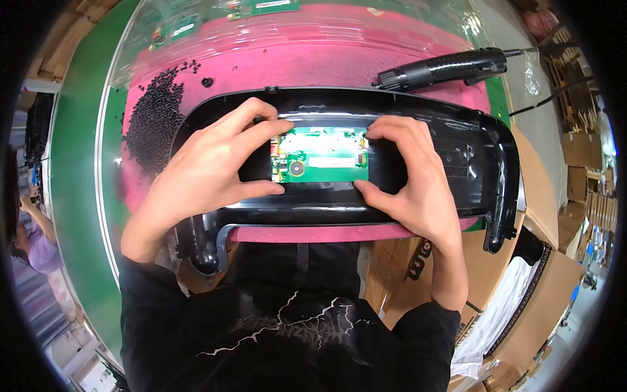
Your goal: Unboxing components and assembling an electronic device by installing a PCB into a housing and securing it with screws.
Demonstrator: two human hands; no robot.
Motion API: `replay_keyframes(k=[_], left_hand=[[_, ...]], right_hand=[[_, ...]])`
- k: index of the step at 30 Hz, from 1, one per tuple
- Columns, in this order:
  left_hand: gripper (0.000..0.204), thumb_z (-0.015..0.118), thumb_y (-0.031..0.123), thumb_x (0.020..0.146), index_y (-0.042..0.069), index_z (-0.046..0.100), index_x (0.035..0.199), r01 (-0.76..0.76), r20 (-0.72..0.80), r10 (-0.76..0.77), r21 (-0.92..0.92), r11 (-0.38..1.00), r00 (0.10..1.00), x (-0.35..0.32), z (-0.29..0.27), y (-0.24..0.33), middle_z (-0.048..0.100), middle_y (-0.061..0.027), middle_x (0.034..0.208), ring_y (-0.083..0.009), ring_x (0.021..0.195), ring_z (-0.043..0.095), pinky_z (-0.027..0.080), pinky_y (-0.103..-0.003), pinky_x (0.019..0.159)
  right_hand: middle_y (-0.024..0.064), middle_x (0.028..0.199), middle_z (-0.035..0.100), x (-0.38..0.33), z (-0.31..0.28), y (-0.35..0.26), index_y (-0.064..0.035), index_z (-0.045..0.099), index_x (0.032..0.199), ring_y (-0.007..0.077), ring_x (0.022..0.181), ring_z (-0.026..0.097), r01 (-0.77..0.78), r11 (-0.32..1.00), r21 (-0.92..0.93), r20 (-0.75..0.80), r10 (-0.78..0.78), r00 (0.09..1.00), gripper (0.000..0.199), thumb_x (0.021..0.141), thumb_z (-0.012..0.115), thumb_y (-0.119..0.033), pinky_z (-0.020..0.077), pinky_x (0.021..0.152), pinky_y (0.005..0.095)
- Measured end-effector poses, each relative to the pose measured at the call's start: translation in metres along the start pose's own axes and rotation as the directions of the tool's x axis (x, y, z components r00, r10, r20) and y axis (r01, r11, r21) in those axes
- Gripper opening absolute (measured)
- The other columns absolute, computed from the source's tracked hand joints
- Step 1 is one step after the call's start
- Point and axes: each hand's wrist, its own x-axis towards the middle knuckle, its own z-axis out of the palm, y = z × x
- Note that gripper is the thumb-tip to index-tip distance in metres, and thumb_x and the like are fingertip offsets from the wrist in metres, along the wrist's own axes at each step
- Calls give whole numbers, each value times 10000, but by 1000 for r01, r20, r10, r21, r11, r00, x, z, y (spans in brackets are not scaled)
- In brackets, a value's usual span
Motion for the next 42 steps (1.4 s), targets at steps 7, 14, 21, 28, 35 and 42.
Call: replay_keyframes(k=[7, 14, 21, 28, 35, 42], left_hand=[[627, 769, 166, 674, -10, 489, 1206, -36, 2, 36, 10, 999, 999, -2, -3, 1, 481, -130, 1121, -306, 963, 575, 506, -373, 786], [247, 673, 165, 792, 0, 618, 967, -125, -388, 105, -25, 992, 916, -3, -26, -14, 597, -134, 815, -295, 765, 620, 497, -343, 671], [248, 690, 95, 719, -22, 641, 932, 503, -427, -343, 351, 790, 837, -25, -57, -78, 638, -190, 951, -340, 909, 609, 479, -420, 803], [150, 615, -25, 675, -1, 645, 819, 523, -425, -374, 316, 792, 824, -18, -53, -89, 634, -180, 799, -359, 853, 602, 475, -439, 752], [122, 614, -32, 699, -31, 597, 820, 450, -465, -300, 255, 856, 833, -19, -48, -85, 623, -195, 795, -366, 806, 604, 463, -434, 703], [123, 624, -18, 717, -44, 595, 834, 376, -553, -163, 297, 878, 817, -15, -47, -80, 627, -202, 802, -358, 780, 617, 468, -429, 679]], right_hand=[[137, 1166, 513, -1, -7, -10, -16, 516, 1145, 306, 1120, 483, -52, 997, -49, 66, 55, 996, 648, 542, 751, -17, 386, 971, 366], [77, 1235, 516, 11, -35, -24, -58, 455, 1277, 210, 1143, 486, -128, 992, 13, -124, 128, 984, 658, 667, 701, -52, 379, 938, 326], [136, 1055, 573, 25, -107, 70, -108, 365, 1369, 233, 946, 523, -393, 659, -642, -533, -15, 846, 573, 872, 631, -214, 407, 864, 340], [31, 842, 577, 77, -102, 75, -138, 469, 1283, 97, 741, 567, -392, 917, 67, -429, 381, 819, 496, 843, 671, -243, 467, 572, 225], [202, 1214, 429, 122, -59, 56, 27, 248, 1361, 179, 802, 603, -250, 939, 235, -564, 341, 752, 831, 738, 771, -143, 514, 589, 255], [241, 1219, 452, 140, -39, 38, 128, 222, 1341, 230, 987, 538, -217, 975, 49, -555, 207, 806, 1013, 655, 797, -345, 442, 875, 380]])
